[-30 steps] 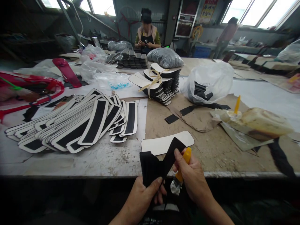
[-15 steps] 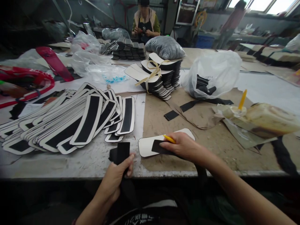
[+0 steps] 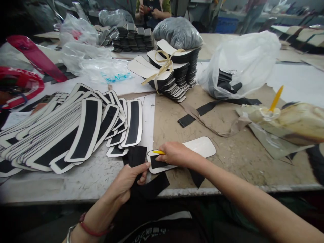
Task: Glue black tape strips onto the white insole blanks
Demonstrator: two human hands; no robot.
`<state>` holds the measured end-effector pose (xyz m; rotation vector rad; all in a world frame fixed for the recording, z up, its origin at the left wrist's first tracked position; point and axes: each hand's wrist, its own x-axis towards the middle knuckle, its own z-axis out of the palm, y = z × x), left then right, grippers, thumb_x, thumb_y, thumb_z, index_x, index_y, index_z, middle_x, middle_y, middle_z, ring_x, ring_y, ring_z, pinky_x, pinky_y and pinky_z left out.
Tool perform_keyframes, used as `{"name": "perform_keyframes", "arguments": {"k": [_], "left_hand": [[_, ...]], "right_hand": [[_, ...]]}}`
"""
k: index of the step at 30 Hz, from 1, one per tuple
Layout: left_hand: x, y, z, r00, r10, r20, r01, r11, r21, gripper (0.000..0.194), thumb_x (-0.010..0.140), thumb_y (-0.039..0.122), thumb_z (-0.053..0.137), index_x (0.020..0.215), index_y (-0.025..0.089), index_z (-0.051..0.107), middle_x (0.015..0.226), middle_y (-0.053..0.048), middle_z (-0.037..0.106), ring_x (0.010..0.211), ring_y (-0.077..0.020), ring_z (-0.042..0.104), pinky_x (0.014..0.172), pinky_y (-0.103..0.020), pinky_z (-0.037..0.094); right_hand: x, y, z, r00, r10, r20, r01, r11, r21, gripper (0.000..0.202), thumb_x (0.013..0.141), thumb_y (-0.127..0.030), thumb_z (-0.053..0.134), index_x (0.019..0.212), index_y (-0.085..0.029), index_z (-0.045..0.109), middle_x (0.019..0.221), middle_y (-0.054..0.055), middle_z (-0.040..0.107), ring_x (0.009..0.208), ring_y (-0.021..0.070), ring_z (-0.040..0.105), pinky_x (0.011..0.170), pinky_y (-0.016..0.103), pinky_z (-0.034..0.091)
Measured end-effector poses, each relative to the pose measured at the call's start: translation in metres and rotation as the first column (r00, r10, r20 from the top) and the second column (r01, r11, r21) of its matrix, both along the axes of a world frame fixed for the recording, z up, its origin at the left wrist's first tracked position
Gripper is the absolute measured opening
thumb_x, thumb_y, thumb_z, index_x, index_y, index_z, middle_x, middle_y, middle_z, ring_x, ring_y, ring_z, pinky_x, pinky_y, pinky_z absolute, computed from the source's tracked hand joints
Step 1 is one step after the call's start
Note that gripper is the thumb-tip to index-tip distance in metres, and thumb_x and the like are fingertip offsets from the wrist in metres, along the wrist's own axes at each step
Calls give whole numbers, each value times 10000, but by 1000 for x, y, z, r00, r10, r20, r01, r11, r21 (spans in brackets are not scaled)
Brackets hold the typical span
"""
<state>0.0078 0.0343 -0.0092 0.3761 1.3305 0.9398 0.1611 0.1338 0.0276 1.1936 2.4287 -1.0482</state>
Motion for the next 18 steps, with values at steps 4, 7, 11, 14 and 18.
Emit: {"name": "perform_keyframes", "arguments": {"k": [4, 7, 11, 14, 18], "left_hand": [[4, 4, -1, 998, -5, -66, 4, 1000, -13, 309, 599, 311, 713, 464, 138, 495, 401, 32, 446, 354, -49, 350, 377, -194, 234], [7, 7, -3, 992, -1, -128, 0, 1000, -8, 332, 608, 310, 687, 417, 146, 471, 364, 35, 413, 329, -54, 338, 368, -204, 217], [11, 7, -5, 977, 15, -213, -13, 1000, 8, 344, 609, 284, 642, 367, 163, 430, 320, 43, 366, 302, -55, 313, 362, -210, 197], [12, 4, -6, 970, 26, -240, -24, 1000, 9, 349, 599, 298, 635, 358, 173, 415, 315, 43, 366, 294, -55, 298, 355, -211, 189], [10, 0, -7, 967, 18, -254, -15, 1000, 12, 399, 594, 340, 654, 325, 173, 410, 276, 32, 352, 289, -57, 290, 358, -211, 195]], "right_hand": [[-1, 1, -7, 998, 36, 44, -38, 998, 51, 230, 801, -385, 521, 759, -193, 640, 628, 26, 611, 574, 139, 514, 510, 228, 285], [-5, -1, -9, 997, 51, 57, -55, 996, 76, 245, 810, -389, 508, 785, -191, 650, 653, 40, 626, 592, 149, 529, 509, 231, 282], [1, -4, -2, 994, 43, 98, -53, 993, 104, 242, 807, -397, 522, 829, -193, 651, 720, 60, 652, 647, 173, 562, 519, 239, 290], [33, -5, 7, 988, 8, 157, -26, 993, 114, 223, 796, -402, 540, 814, -202, 637, 755, 62, 658, 684, 189, 573, 542, 246, 307], [97, -3, 15, 970, -173, 173, 147, 977, 155, 245, 842, -384, 471, 765, -194, 605, 765, 50, 654, 684, 174, 576, 598, 241, 351]]}}
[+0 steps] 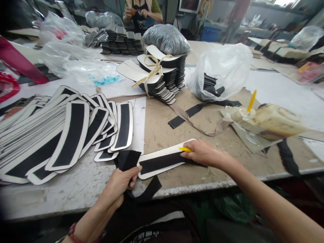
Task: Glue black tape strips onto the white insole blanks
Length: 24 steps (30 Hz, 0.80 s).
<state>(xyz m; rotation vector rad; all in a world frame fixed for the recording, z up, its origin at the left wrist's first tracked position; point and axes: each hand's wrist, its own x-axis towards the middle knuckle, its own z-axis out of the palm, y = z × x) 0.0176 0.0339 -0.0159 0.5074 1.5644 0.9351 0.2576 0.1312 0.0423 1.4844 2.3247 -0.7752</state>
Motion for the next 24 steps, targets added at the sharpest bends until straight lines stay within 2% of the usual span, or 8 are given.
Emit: {"name": "perform_keyframes", "arguments": {"k": [2, 4, 10, 14, 24], "left_hand": [[0, -1, 0, 1000, -4, -14, 4, 1000, 3, 409, 588, 351, 661, 315, 171, 415, 274, 24, 364, 289, -61, 300, 359, -212, 200], [0, -2, 0, 999, -8, -31, 8, 1000, 5, 411, 588, 360, 664, 316, 169, 422, 278, 21, 372, 289, -64, 307, 359, -213, 202], [2, 1, -2, 995, -28, -91, 28, 1000, -2, 419, 582, 408, 665, 331, 168, 431, 280, 19, 376, 296, -67, 317, 360, -207, 209], [3, 2, -6, 996, -16, -87, 10, 997, -70, 420, 538, 430, 668, 326, 181, 405, 262, 22, 351, 274, -66, 286, 344, -207, 188], [3, 2, 0, 990, -68, -120, 61, 996, -62, 442, 615, 447, 657, 347, 176, 433, 273, 16, 371, 297, -79, 311, 364, -213, 218]], "right_hand": [[21, 1, -2, 997, -78, 18, 77, 995, 60, 267, 856, -379, 443, 770, -184, 605, 780, 58, 653, 709, 181, 581, 619, 244, 360], [30, 2, -7, 990, -123, 61, 117, 988, 100, 284, 855, -387, 440, 780, -175, 613, 800, 69, 655, 730, 188, 584, 631, 252, 358], [20, 2, -23, 947, -241, 210, 197, 957, 211, 330, 849, -452, 441, 902, -188, 631, 900, 102, 678, 837, 239, 608, 634, 280, 348], [18, 5, -24, 943, -234, 238, 186, 961, 206, 330, 851, -466, 452, 908, -199, 638, 914, 99, 681, 871, 248, 617, 648, 283, 360], [25, 13, -37, 949, -221, 225, 179, 965, 193, 364, 838, -497, 457, 923, -199, 648, 911, 102, 689, 862, 245, 622, 654, 282, 363]]}}
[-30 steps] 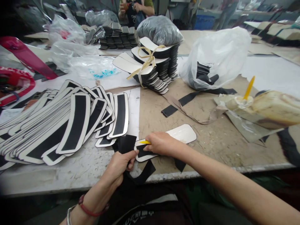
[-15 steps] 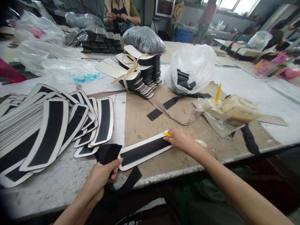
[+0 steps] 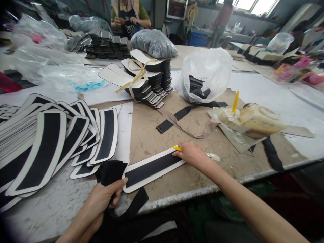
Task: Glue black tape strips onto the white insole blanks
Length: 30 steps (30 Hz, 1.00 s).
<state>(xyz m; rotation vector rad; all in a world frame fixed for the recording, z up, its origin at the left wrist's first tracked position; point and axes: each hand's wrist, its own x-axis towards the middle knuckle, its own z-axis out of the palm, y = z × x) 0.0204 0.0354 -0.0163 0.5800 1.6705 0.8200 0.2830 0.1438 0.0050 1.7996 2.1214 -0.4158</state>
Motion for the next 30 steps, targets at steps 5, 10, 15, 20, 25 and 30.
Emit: {"name": "perform_keyframes", "arguments": {"k": [5, 10, 15, 20, 25, 30], "left_hand": [[-2, 2, -7, 999, 3, 32, -2, 1000, -17, 445, 597, 465, 657, 344, 176, 433, 266, 16, 364, 287, -81, 306, 356, -217, 206], [-1, 2, -8, 1000, 11, 14, -10, 1000, -26, 441, 604, 462, 655, 352, 175, 434, 268, 21, 362, 288, -77, 303, 359, -212, 196], [2, 0, -1, 1000, 6, 7, -6, 1000, -13, 430, 640, 440, 639, 372, 171, 437, 280, 20, 374, 298, -74, 303, 368, -209, 191], [3, 0, 0, 1000, 11, -5, -11, 1000, 25, 432, 625, 433, 643, 354, 166, 438, 282, 11, 387, 301, -76, 312, 374, -214, 210], [0, 1, -5, 996, 33, 78, -34, 999, 11, 424, 571, 440, 681, 352, 166, 444, 283, 13, 388, 294, -77, 310, 360, -214, 188], [-9, -6, -1, 966, -4, 257, -20, 996, 91, 421, 603, 351, 695, 357, 175, 402, 298, 37, 366, 308, -58, 304, 383, -217, 192]], "right_hand": [[2, 2, -3, 1000, 9, -10, -9, 1000, -4, 363, 832, -507, 465, 904, -198, 642, 903, 101, 689, 844, 242, 624, 660, 284, 364], [5, 4, 4, 998, -24, 53, 24, 1000, 7, 462, 787, -609, 474, 896, -195, 647, 907, 124, 686, 858, 272, 624, 645, 300, 375], [26, 1, 9, 991, -114, 63, 103, 982, 159, 454, 786, -607, 478, 856, -185, 631, 861, 131, 684, 815, 272, 626, 618, 299, 364], [50, -1, 3, 952, -179, -248, 241, 937, 252, 409, 865, -512, 371, 754, -176, 575, 722, 77, 634, 674, 195, 568, 597, 277, 344], [44, -6, 0, 740, -264, -618, 279, 957, -74, 434, 803, -573, 438, 643, -178, 521, 582, -12, 504, 552, 121, 450, 513, 235, 321], [38, -20, 13, 506, -504, -700, 323, 863, -389, 398, 691, -551, 641, 667, -172, 523, 530, -51, 417, 442, 63, 334, 388, 197, 245]]}}
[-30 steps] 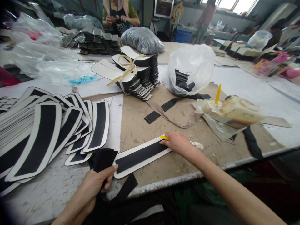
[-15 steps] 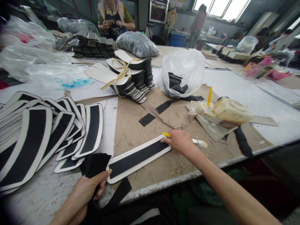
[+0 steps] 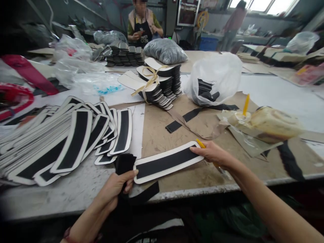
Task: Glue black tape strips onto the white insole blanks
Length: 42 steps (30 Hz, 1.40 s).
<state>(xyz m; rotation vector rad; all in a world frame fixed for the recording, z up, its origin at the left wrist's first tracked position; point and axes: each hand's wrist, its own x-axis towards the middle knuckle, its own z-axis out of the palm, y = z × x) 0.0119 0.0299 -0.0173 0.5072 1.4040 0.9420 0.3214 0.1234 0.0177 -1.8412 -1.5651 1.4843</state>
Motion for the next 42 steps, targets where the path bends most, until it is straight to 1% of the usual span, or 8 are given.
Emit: {"name": "perform_keyframes", "arguments": {"k": [4, 10, 15, 22, 26, 32, 37, 42], "left_hand": [[-5, -11, 9, 995, 26, 100, -31, 998, 48, 418, 616, 328, 696, 394, 188, 371, 327, 61, 346, 325, -48, 279, 407, -227, 212], [-10, -29, 17, 961, 42, 272, -63, 996, 67, 454, 587, 338, 724, 427, 203, 320, 346, 98, 264, 326, -34, 225, 405, -222, 195], [-19, -40, 11, 956, 81, 284, -103, 993, 64, 469, 615, 342, 730, 442, 196, 319, 372, 100, 265, 347, -27, 215, 401, -203, 197], [-24, -49, 4, 996, 93, -14, -90, 987, 134, 513, 714, 516, 621, 413, 200, 350, 368, 46, 352, 389, -83, 342, 446, -239, 298], [-23, -52, -1, 989, 114, -92, -107, 992, 73, 524, 607, 489, 728, 439, 210, 317, 367, 68, 318, 388, -65, 287, 421, -232, 247], [-21, -50, 3, 983, 179, 31, -181, 980, 84, 485, 570, 427, 772, 532, 204, 343, 422, 98, 295, 396, -43, 242, 391, -201, 209], [-25, -50, 7, 953, 213, 215, -235, 969, 80, 357, 560, 307, 800, 613, 156, 481, 462, 74, 419, 391, -33, 314, 369, -168, 212], [-32, -52, 9, 890, 237, 389, -268, 963, 28, 357, 546, 300, 789, 603, 161, 466, 420, 100, 371, 354, -6, 240, 371, -156, 206]], "right_hand": [[4, -15, 10, 957, -152, -245, 130, 986, -106, 356, 671, -469, 714, 647, -171, 522, 535, -39, 444, 423, 58, 361, 356, 186, 298], [-4, -39, 10, 771, -402, -493, 345, 916, -207, 290, 610, -389, 773, 695, -192, 579, 586, -6, 530, 479, 109, 473, 397, 224, 448], [-18, -50, 12, 824, -308, -476, 261, 951, -164, 334, 666, -425, 744, 687, -152, 552, 542, -40, 465, 416, 37, 373, 321, 141, 319], [-29, -57, 14, 879, -192, -437, 190, 981, -48, 449, 744, -567, 607, 643, -153, 464, 485, -76, 367, 393, 17, 275, 333, 135, 239], [-31, -59, 11, 854, -208, -477, 212, 976, -47, 459, 753, -596, 574, 659, -163, 454, 500, -73, 361, 399, 25, 268, 336, 142, 238], [-32, -61, 11, 845, -242, -476, 223, 970, -99, 484, 730, -635, 566, 669, -162, 483, 506, -66, 371, 397, 28, 277, 326, 151, 255], [-34, -62, 16, 929, -240, -281, 225, 971, -87, 377, 674, -476, 716, 653, -172, 494, 516, -53, 433, 412, 47, 362, 326, 161, 296], [-39, -64, 10, 878, -319, -357, 288, 947, -140, 297, 660, -443, 726, 700, -214, 541, 588, -6, 539, 451, 114, 464, 348, 236, 406]]}}
